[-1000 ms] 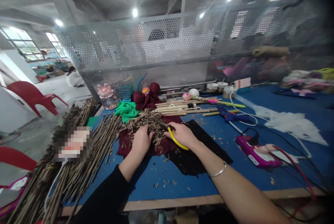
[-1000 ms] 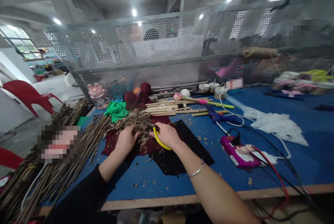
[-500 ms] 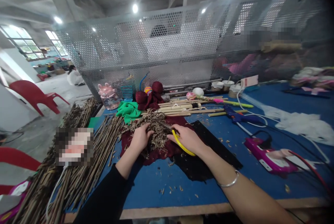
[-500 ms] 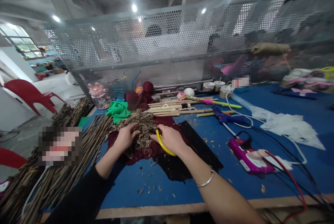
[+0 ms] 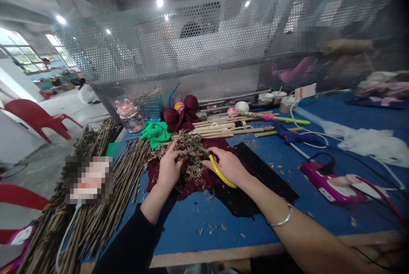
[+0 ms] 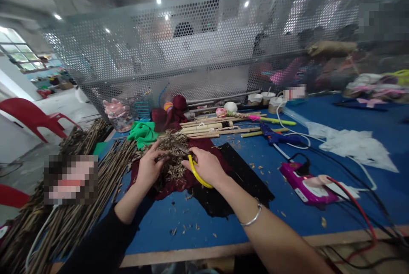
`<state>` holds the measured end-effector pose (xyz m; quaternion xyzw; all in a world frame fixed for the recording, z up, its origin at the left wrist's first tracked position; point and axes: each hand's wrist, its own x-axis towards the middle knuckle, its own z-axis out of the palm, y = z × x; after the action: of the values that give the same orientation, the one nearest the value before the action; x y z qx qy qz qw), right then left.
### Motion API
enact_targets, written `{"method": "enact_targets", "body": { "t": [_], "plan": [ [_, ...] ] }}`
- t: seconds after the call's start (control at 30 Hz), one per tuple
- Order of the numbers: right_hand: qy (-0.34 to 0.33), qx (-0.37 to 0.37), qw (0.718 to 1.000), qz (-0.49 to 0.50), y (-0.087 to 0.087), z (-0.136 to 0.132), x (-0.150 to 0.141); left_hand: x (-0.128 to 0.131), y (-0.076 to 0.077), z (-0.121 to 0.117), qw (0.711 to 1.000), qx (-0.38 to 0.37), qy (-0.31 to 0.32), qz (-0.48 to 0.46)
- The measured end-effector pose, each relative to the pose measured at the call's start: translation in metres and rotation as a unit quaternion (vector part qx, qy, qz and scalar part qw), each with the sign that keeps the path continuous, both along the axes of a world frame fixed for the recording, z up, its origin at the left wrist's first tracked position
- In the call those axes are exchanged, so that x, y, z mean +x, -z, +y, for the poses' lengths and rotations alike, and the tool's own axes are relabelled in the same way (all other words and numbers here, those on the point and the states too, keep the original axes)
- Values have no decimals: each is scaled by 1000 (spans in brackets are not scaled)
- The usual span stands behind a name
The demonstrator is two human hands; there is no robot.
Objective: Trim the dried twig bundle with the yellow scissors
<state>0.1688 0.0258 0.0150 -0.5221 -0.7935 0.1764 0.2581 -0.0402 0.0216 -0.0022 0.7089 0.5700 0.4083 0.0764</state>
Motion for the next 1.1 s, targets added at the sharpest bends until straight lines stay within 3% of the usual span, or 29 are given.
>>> {"method": "enact_targets", "body": {
  "t": [0.17, 0.3, 0.43, 0.57, 0.8, 0.93, 1.0, 1.1],
  "plan": [
    [-7, 9, 1000, -4, 2, -1, -1, 7, 8, 7, 988, -68, 7, 135],
    [2, 5, 1000, -12, 0, 1, 1, 14, 11, -1, 975, -65, 4, 215],
    [1, 3, 1000, -28, -1, 2, 3, 18, 11, -14, 969, -56, 17, 240],
    [-1, 1, 999, -39, -1, 1, 3, 10, 16, -12, 974, -56, 36, 216],
    [0, -24, 999, -48, -1, 1, 3, -2, 19, -1, 989, -89, 43, 114],
    [-7, -43, 998, -51, -1, 1, 5, -4, 10, -1, 994, -102, 11, -39],
    [-25, -44, 997, -57, 0, 1, 7, -5, 6, -1, 974, -131, -24, -182],
    [-59, -46, 995, -67, 0, 1, 9, -3, 2, 0, 880, -202, 5, -430]
  ]
}}
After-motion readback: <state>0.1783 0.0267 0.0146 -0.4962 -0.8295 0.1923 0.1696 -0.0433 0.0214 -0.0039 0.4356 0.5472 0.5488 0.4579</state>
